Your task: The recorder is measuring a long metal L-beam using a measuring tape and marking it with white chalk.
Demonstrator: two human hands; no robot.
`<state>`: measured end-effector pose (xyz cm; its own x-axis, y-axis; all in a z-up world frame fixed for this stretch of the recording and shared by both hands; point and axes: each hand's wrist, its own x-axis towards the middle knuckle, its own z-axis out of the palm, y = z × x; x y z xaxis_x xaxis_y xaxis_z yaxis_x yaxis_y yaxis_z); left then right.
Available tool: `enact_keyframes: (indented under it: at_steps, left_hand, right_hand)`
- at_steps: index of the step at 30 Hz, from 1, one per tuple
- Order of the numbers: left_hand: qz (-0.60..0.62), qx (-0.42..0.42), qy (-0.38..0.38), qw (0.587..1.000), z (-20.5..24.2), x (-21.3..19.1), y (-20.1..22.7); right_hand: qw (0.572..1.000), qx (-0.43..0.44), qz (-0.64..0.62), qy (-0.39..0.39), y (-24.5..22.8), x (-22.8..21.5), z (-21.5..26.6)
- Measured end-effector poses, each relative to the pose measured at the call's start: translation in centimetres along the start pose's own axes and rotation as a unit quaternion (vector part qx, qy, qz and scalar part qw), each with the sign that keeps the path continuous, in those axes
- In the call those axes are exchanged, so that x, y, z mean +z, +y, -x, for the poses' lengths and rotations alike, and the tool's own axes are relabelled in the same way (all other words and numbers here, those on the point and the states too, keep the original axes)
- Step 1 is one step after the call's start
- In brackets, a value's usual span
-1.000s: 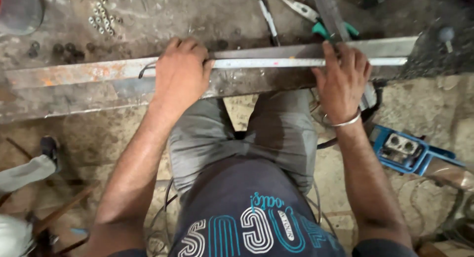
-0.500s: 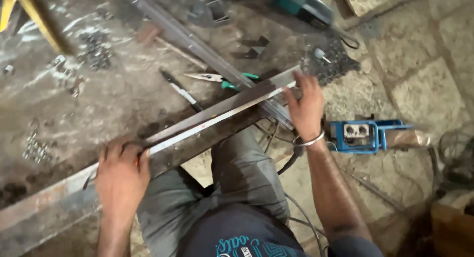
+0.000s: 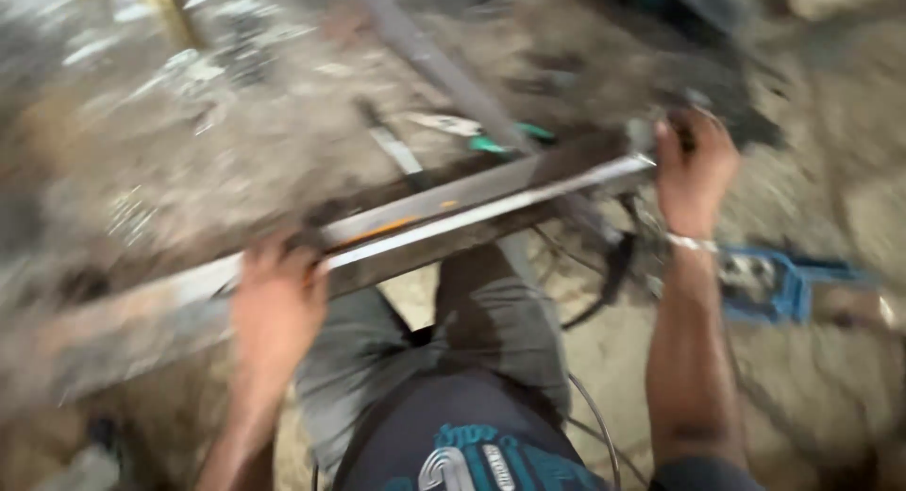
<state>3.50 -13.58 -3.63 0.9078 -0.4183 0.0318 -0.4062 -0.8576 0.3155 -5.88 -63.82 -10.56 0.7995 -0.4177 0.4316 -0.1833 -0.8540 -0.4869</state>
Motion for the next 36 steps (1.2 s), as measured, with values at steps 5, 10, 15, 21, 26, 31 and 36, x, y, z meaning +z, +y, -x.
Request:
enact_keyframes:
  at_steps: [5, 10, 15, 21, 26, 31, 36]
  left_hand:
    - [0.037, -0.01, 0.04, 0.998, 3.1, -0.7, 0.6]
    - [0.081, -0.025, 0.03, 0.996, 5.6, -0.7, 0.0]
    - [0.105, -0.046, 0.047, 0.992, 8.6, -0.3, -2.0]
    - [0.118, -0.028, 0.019, 0.992, 10.2, -0.3, -2.5]
    - [0.133, -0.044, 0.017, 0.99, 12.9, 0.0, -2.7]
    - [0.159, -0.065, 0.033, 0.985, 15.0, 0.8, -3.5]
    - [0.169, -0.056, 0.059, 0.982, 14.2, 0.7, -3.4]
  right_hand:
    - [0.993, -0.03, -0.08, -0.086, -9.9, 2.1, 1.1]
    - [0.989, -0.098, -0.05, -0.098, -11.6, 2.8, 2.0]
    - [0.973, -0.181, -0.098, -0.109, -19.7, 2.4, 0.5]
    - [0.856, -0.434, 0.092, -0.267, -28.7, 9.6, 1.9]
    - [0.846, -0.34, 0.041, -0.409, -25.9, 12.3, -1.0]
    - [0.849, -0.356, -0.007, -0.389, -27.0, 9.1, -5.3]
    - [0.851, -0.417, -0.076, -0.309, -26.1, 7.1, -6.9]
